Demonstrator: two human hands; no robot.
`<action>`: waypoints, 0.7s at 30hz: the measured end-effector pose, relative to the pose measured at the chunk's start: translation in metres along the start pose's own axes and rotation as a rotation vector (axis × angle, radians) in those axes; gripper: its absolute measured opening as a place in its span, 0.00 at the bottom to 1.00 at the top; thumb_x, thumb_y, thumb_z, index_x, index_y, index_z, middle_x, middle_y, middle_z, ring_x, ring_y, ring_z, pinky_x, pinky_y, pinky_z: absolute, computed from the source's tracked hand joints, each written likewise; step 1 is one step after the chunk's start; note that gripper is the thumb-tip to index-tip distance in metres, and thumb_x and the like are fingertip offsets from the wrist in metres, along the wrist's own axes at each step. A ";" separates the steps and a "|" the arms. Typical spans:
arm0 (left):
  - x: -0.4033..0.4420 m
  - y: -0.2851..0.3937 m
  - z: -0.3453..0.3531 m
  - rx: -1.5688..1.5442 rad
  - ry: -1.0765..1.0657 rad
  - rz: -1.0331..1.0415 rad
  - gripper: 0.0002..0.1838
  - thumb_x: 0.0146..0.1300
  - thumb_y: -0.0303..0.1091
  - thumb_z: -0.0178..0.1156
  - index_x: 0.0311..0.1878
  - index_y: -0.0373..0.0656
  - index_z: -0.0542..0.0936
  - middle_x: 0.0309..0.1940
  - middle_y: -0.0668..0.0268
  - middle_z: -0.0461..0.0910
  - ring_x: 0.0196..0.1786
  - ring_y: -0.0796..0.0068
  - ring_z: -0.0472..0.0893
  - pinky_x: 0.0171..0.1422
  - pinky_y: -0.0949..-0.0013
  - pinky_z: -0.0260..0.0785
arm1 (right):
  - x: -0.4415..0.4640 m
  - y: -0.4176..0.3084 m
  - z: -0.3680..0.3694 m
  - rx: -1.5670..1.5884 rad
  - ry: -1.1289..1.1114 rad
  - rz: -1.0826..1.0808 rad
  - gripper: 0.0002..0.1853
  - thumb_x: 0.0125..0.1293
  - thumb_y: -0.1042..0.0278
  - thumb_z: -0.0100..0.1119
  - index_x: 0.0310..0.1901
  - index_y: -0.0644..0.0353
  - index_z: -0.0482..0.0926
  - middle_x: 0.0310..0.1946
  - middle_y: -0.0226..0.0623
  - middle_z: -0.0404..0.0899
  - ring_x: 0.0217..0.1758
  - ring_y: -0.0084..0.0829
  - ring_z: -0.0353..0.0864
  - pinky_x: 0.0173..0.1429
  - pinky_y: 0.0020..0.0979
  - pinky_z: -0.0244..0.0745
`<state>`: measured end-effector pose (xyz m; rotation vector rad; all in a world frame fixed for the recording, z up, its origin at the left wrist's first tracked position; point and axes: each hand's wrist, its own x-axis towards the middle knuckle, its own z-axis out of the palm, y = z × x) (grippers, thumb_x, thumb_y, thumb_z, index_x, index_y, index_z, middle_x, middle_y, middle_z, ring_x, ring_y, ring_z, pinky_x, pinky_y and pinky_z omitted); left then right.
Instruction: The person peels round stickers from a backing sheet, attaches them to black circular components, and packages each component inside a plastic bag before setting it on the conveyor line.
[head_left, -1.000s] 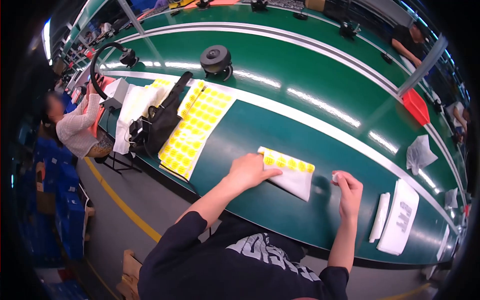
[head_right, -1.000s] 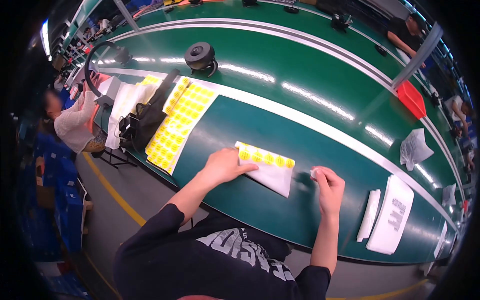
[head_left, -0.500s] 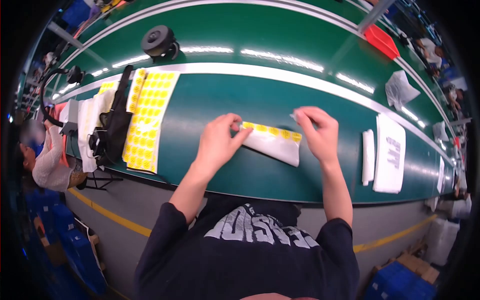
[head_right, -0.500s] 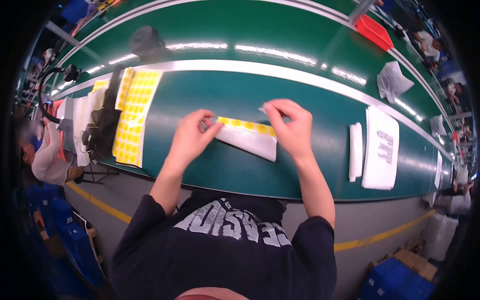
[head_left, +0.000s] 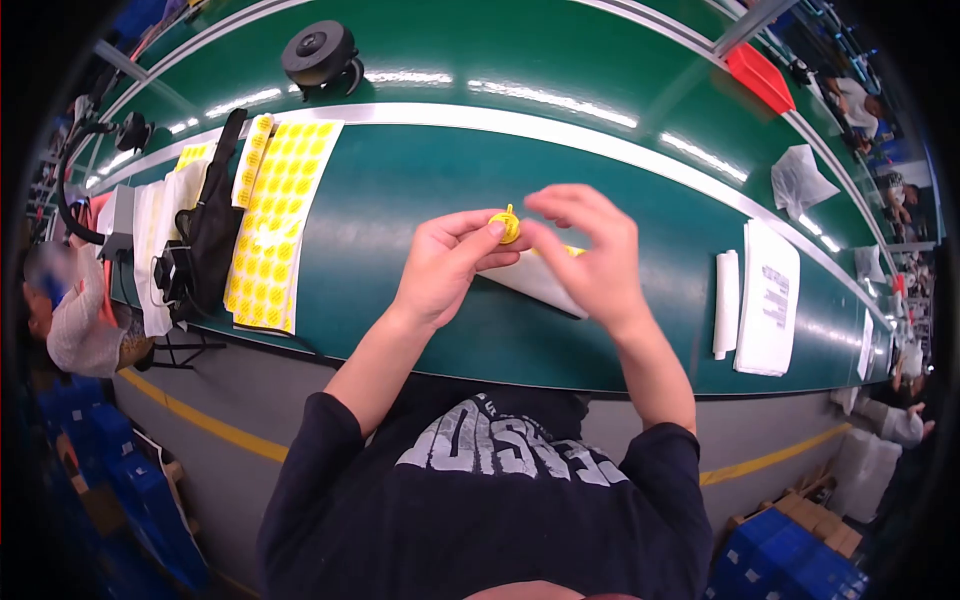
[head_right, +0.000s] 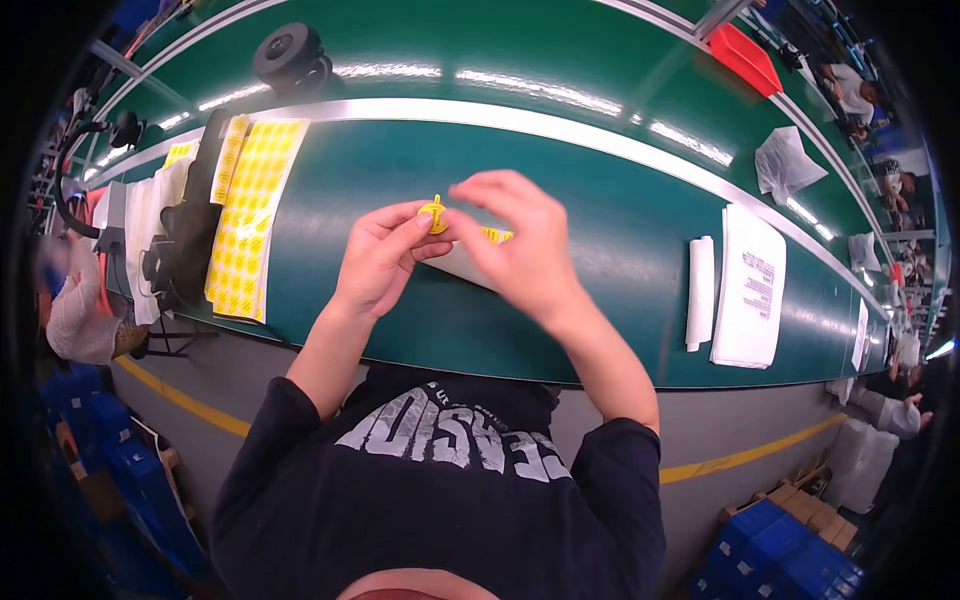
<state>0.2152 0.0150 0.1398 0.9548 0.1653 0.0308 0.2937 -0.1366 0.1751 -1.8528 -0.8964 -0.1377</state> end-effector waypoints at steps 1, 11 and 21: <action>0.000 0.002 0.000 0.037 -0.005 -0.006 0.13 0.66 0.30 0.53 0.48 0.32 0.76 0.40 0.58 0.80 0.43 0.70 0.82 0.48 0.71 0.74 | 0.009 -0.003 -0.004 0.069 -0.061 0.113 0.12 0.52 0.71 0.65 0.38 0.66 0.82 0.34 0.41 0.82 0.33 0.30 0.82 0.38 0.27 0.76; -0.005 -0.003 -0.021 0.269 0.068 0.108 0.12 0.65 0.27 0.54 0.48 0.31 0.77 0.39 0.59 0.81 0.40 0.72 0.82 0.45 0.75 0.75 | 0.033 0.005 0.014 0.175 -0.466 0.387 0.06 0.57 0.74 0.62 0.33 0.69 0.82 0.27 0.37 0.82 0.30 0.20 0.80 0.36 0.21 0.75; 0.003 -0.014 -0.080 0.286 0.405 0.375 0.19 0.64 0.26 0.52 0.58 0.32 0.68 0.51 0.55 0.75 0.50 0.71 0.77 0.54 0.73 0.68 | 0.156 0.042 0.090 0.253 -0.320 0.377 0.11 0.57 0.65 0.63 0.33 0.66 0.80 0.24 0.30 0.78 0.27 0.18 0.74 0.33 0.20 0.69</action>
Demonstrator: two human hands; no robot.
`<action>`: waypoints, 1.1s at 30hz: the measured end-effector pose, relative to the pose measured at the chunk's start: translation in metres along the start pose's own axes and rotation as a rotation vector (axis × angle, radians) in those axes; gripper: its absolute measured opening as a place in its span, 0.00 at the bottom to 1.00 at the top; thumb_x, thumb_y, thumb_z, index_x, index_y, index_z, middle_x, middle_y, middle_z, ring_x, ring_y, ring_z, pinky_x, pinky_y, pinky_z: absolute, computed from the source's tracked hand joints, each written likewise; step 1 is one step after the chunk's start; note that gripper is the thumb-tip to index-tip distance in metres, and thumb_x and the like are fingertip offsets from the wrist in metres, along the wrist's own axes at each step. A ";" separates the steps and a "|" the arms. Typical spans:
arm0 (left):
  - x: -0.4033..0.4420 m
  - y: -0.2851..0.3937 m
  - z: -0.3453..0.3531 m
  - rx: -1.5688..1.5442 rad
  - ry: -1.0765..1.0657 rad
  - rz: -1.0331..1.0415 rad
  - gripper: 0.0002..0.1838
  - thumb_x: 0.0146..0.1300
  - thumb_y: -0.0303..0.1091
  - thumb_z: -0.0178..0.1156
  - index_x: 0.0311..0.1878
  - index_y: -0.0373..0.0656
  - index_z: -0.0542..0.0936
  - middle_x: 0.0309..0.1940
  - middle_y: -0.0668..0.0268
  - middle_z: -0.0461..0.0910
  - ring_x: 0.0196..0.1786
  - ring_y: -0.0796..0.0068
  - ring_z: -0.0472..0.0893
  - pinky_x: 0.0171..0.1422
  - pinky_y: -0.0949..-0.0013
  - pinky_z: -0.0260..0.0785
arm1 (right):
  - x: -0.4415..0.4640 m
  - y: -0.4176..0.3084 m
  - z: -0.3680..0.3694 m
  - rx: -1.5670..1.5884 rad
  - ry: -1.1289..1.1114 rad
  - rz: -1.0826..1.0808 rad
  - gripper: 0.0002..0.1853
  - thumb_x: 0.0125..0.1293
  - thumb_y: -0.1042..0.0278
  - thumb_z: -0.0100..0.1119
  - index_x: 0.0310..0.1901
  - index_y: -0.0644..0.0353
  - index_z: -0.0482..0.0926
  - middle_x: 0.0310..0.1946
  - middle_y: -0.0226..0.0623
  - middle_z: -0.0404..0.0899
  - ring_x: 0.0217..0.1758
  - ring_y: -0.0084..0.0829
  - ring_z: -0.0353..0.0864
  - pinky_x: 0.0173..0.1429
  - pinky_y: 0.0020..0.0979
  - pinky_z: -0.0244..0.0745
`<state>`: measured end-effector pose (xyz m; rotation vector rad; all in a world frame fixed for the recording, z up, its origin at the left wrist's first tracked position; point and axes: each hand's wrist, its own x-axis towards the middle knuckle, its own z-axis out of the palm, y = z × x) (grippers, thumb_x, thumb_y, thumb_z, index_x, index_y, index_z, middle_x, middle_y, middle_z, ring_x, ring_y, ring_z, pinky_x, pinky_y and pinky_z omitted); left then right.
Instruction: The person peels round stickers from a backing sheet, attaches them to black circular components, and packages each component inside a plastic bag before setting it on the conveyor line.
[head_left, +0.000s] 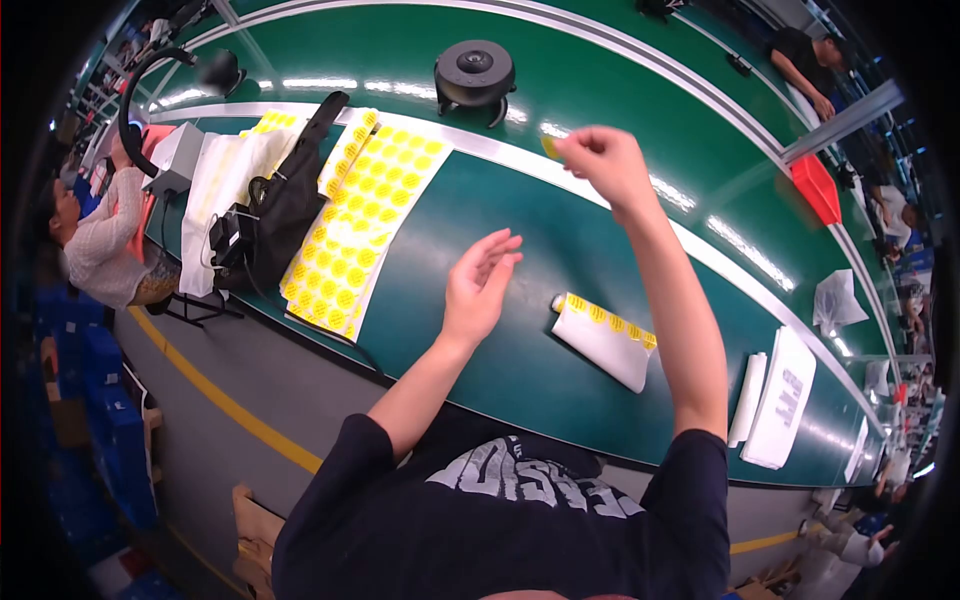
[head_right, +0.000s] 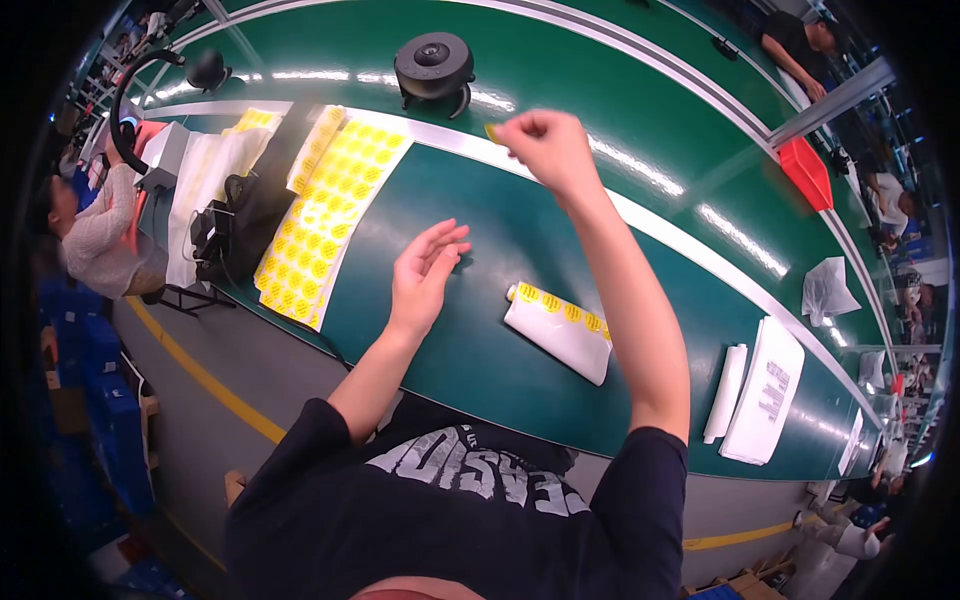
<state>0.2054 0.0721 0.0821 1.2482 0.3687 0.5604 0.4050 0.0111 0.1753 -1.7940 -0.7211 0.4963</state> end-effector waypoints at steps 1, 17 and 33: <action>0.000 -0.008 -0.004 0.033 0.012 0.000 0.19 0.64 0.26 0.52 0.58 0.32 0.69 0.51 0.55 0.76 0.49 0.72 0.77 0.53 0.73 0.68 | 0.024 0.001 0.006 0.083 0.002 0.050 0.12 0.56 0.64 0.65 0.34 0.66 0.80 0.25 0.30 0.78 0.28 0.19 0.74 0.33 0.20 0.69; -0.002 -0.012 -0.007 0.175 -0.057 -0.063 0.19 0.64 0.26 0.53 0.57 0.31 0.69 0.49 0.55 0.77 0.48 0.72 0.78 0.53 0.72 0.68 | 0.155 -0.003 0.051 -0.130 0.281 0.116 0.09 0.53 0.65 0.67 0.29 0.62 0.82 0.22 0.31 0.79 0.18 0.19 0.74 0.24 0.21 0.66; -0.003 -0.011 -0.003 0.340 -0.075 0.025 0.18 0.62 0.28 0.54 0.55 0.31 0.71 0.45 0.55 0.79 0.45 0.71 0.79 0.52 0.71 0.69 | 0.116 0.038 0.044 -0.864 0.311 -0.551 0.30 0.58 0.47 0.56 0.59 0.56 0.69 0.63 0.37 0.64 0.65 0.40 0.63 0.65 0.51 0.55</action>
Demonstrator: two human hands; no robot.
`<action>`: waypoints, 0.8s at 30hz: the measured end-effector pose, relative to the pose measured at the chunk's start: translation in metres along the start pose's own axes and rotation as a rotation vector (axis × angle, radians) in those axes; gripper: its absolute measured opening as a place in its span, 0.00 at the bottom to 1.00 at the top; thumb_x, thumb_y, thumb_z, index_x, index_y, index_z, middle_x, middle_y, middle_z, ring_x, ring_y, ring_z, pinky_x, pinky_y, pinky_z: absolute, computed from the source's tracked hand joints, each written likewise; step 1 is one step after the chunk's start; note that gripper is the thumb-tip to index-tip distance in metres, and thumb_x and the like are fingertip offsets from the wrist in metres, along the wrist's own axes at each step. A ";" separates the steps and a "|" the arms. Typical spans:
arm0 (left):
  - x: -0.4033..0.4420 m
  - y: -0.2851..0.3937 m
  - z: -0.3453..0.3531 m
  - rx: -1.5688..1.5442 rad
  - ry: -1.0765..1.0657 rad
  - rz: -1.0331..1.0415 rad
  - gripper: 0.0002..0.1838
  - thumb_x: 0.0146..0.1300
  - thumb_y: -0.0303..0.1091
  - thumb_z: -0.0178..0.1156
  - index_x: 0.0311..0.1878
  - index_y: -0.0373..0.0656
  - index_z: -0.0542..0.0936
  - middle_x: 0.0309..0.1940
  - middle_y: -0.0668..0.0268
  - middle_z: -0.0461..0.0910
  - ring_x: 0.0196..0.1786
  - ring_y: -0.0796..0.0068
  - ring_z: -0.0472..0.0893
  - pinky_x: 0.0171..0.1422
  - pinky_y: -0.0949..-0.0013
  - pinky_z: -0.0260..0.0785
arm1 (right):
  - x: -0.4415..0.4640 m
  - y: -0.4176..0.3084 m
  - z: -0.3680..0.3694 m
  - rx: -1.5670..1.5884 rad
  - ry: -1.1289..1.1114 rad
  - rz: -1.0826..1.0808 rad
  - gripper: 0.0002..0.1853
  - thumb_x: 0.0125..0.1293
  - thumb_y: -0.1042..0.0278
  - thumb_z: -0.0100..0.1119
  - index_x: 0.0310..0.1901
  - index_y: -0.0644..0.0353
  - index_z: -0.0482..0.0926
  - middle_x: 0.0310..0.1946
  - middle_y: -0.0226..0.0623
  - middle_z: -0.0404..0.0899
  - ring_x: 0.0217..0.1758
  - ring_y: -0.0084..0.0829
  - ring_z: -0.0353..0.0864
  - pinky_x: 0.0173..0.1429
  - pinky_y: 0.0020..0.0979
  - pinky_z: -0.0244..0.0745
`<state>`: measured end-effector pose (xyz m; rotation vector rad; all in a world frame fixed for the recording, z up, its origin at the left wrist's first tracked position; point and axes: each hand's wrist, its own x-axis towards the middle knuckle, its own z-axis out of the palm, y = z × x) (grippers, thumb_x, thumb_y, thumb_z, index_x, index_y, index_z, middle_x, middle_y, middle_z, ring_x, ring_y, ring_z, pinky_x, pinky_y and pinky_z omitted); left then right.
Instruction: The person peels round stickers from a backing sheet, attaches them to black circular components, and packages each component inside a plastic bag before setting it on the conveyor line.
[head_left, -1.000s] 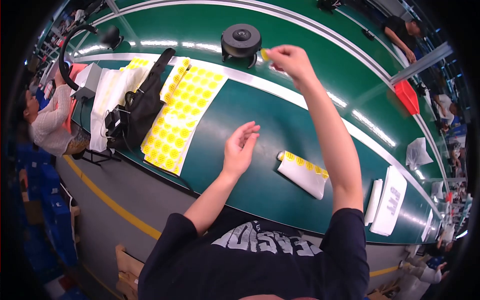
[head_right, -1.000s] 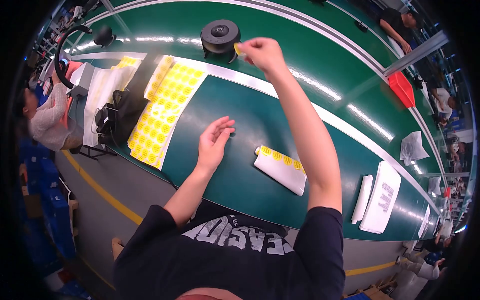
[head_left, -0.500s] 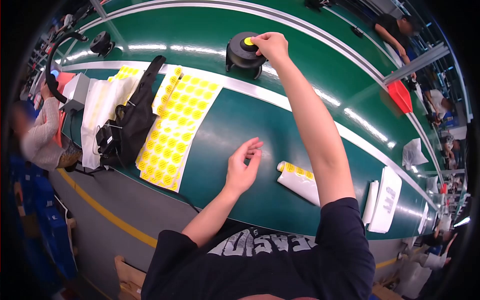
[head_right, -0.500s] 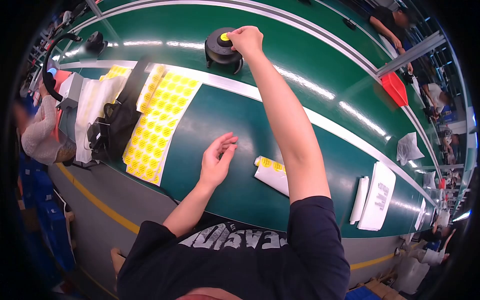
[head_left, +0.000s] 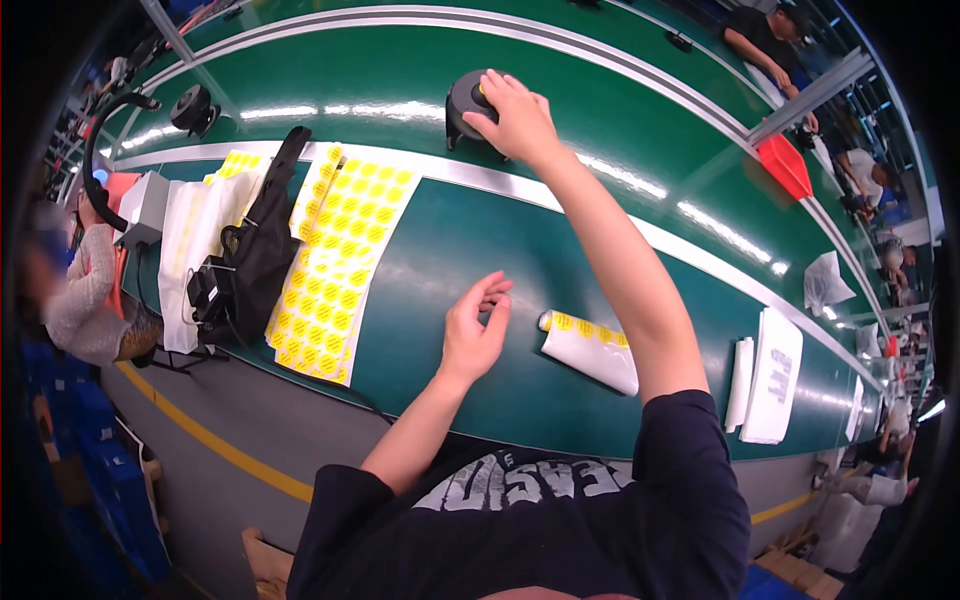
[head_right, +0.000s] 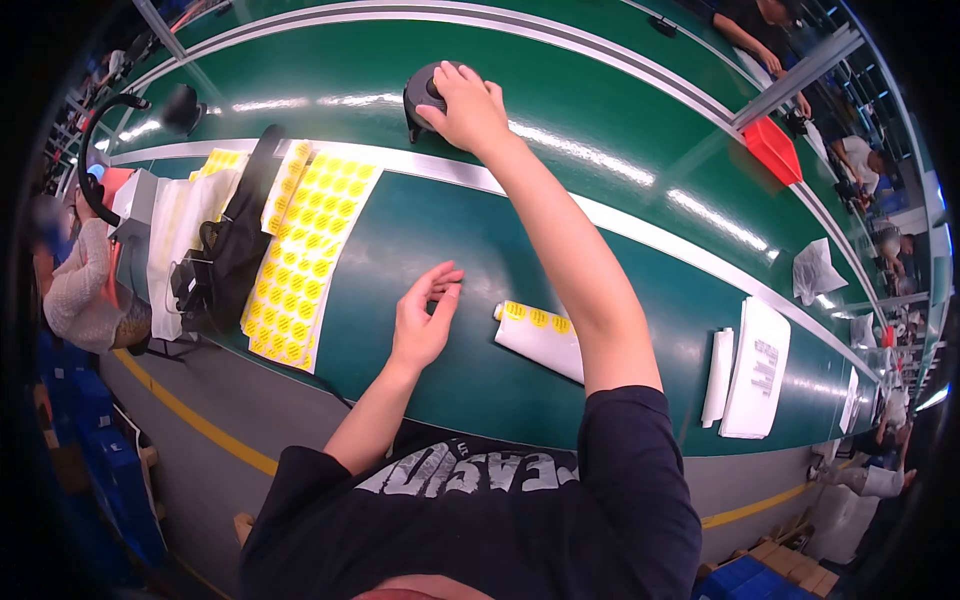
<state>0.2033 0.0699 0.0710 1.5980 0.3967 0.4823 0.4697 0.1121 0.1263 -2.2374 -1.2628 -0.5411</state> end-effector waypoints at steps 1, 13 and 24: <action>0.000 -0.002 0.001 0.012 0.007 0.014 0.18 0.61 0.28 0.54 0.54 0.32 0.72 0.45 0.54 0.80 0.45 0.70 0.79 0.51 0.70 0.69 | -0.004 0.001 0.000 -0.071 -0.016 -0.028 0.30 0.60 0.46 0.55 0.60 0.55 0.68 0.64 0.36 0.63 0.66 0.40 0.62 0.66 0.52 0.54; 0.001 -0.004 0.002 0.053 0.010 0.034 0.17 0.61 0.28 0.54 0.53 0.33 0.72 0.43 0.55 0.80 0.43 0.70 0.79 0.50 0.70 0.69 | -0.050 0.011 -0.039 -0.226 0.007 -0.039 0.21 0.62 0.53 0.54 0.52 0.58 0.74 0.58 0.36 0.71 0.65 0.40 0.63 0.66 0.51 0.53; 0.008 0.043 0.028 0.085 -0.021 0.233 0.14 0.62 0.27 0.54 0.50 0.36 0.74 0.44 0.61 0.78 0.45 0.76 0.75 0.48 0.73 0.67 | -0.255 0.010 -0.214 0.418 -0.014 0.338 0.15 0.57 0.71 0.61 0.47 0.64 0.79 0.48 0.47 0.78 0.55 0.40 0.77 0.59 0.32 0.69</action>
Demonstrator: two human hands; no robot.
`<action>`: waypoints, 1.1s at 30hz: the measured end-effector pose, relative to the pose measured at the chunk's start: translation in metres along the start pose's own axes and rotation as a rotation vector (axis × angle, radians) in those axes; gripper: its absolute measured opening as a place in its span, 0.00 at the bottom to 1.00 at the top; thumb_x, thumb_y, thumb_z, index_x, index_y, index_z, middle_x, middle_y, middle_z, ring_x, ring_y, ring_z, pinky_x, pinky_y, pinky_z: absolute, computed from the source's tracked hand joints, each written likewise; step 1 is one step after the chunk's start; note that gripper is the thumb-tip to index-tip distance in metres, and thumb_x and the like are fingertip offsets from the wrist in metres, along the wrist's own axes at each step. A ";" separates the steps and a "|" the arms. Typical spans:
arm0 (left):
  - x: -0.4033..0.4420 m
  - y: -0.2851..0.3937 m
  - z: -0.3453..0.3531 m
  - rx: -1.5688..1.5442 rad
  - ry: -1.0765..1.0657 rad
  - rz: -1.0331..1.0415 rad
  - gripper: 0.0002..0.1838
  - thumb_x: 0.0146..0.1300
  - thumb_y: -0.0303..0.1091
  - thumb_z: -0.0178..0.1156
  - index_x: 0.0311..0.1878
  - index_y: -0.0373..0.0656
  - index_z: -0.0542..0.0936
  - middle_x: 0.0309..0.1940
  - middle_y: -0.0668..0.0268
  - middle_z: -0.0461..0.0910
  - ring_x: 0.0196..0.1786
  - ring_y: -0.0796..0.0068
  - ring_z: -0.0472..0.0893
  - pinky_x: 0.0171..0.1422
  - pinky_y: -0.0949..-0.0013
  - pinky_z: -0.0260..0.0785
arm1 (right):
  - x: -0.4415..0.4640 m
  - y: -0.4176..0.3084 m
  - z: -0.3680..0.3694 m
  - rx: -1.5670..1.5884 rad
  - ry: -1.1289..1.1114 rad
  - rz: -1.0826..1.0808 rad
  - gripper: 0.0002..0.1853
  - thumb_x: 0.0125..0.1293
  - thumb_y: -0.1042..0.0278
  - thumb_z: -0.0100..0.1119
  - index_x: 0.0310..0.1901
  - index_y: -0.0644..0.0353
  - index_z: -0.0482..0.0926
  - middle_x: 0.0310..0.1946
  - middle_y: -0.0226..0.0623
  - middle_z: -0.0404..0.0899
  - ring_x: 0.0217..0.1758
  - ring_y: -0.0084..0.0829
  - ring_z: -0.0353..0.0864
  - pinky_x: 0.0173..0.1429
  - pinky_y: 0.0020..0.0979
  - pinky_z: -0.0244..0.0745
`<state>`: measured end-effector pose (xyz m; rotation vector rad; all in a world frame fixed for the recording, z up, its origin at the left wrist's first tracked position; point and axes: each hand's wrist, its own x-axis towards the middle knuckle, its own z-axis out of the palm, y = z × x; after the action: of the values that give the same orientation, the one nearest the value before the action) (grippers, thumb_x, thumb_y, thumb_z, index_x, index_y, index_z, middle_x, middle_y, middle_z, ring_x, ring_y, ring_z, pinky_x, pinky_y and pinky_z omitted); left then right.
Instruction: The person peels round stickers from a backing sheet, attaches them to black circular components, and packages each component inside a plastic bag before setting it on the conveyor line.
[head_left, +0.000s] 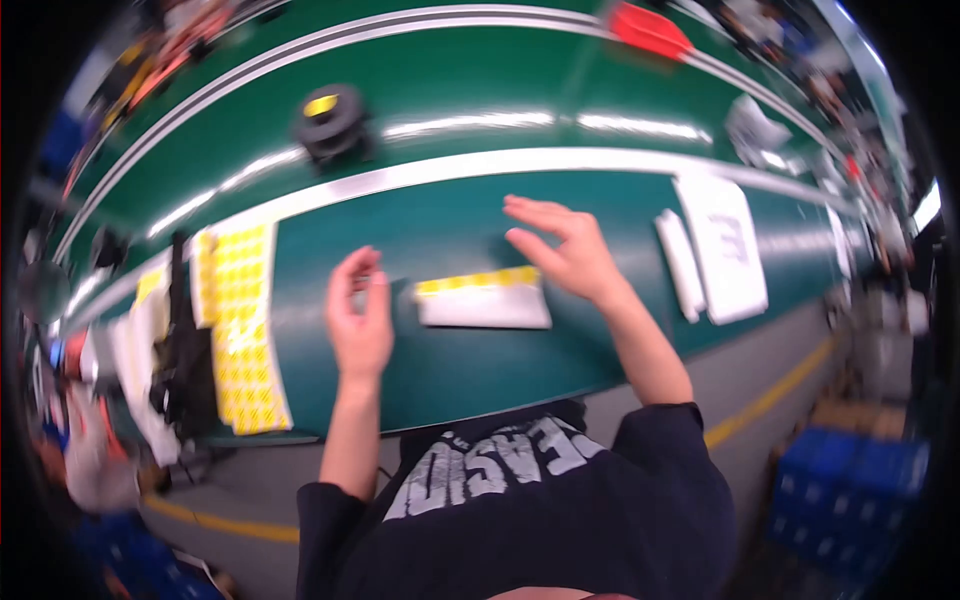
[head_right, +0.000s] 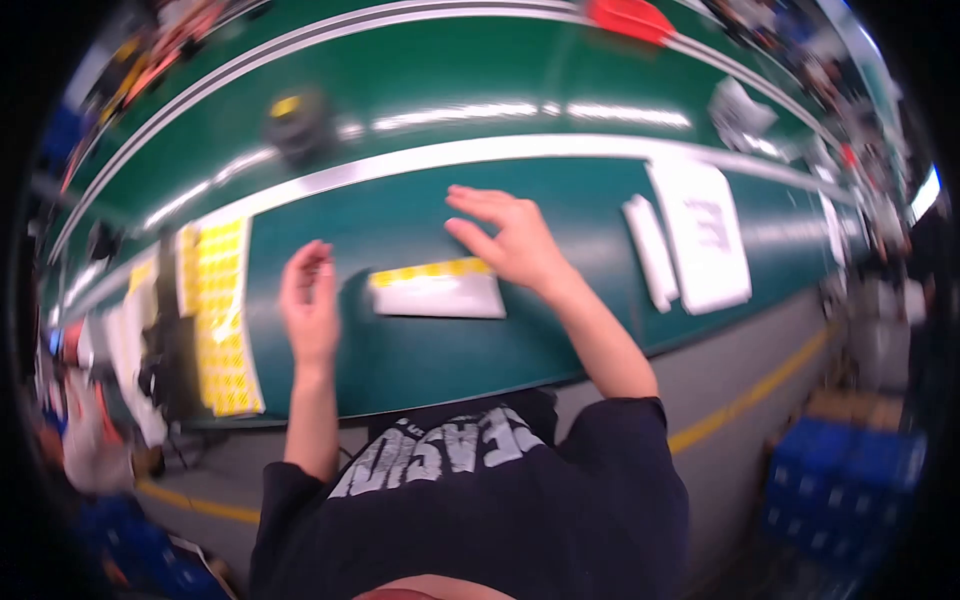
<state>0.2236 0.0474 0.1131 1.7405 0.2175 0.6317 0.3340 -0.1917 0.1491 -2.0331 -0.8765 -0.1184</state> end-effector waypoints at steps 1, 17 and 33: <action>0.007 0.009 0.009 -0.053 -0.085 0.027 0.13 0.62 0.27 0.55 0.49 0.35 0.75 0.43 0.62 0.78 0.44 0.76 0.75 0.48 0.73 0.67 | -0.021 -0.001 -0.014 0.044 0.028 0.081 0.15 0.57 0.72 0.61 0.47 0.64 0.79 0.48 0.47 0.78 0.54 0.39 0.77 0.58 0.32 0.69; -0.083 0.092 0.434 0.155 -1.228 0.585 0.08 0.50 0.30 0.60 0.33 0.38 0.82 0.30 0.55 0.81 0.37 0.58 0.81 0.44 0.63 0.72 | -0.220 -0.014 -0.066 0.419 0.368 0.472 0.12 0.58 0.73 0.60 0.43 0.65 0.81 0.42 0.42 0.82 0.45 0.31 0.82 0.51 0.28 0.74; -0.091 0.069 0.483 0.189 -1.122 0.318 0.09 0.54 0.34 0.60 0.35 0.39 0.82 0.30 0.56 0.81 0.35 0.66 0.81 0.43 0.66 0.71 | -0.272 0.027 -0.137 0.458 0.981 0.640 0.09 0.62 0.76 0.57 0.42 0.69 0.80 0.37 0.34 0.81 0.39 0.20 0.77 0.46 0.21 0.72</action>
<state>0.3856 -0.4207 0.0826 2.0733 -0.8093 -0.2225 0.1809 -0.4523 0.1049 -1.4456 0.3410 -0.4566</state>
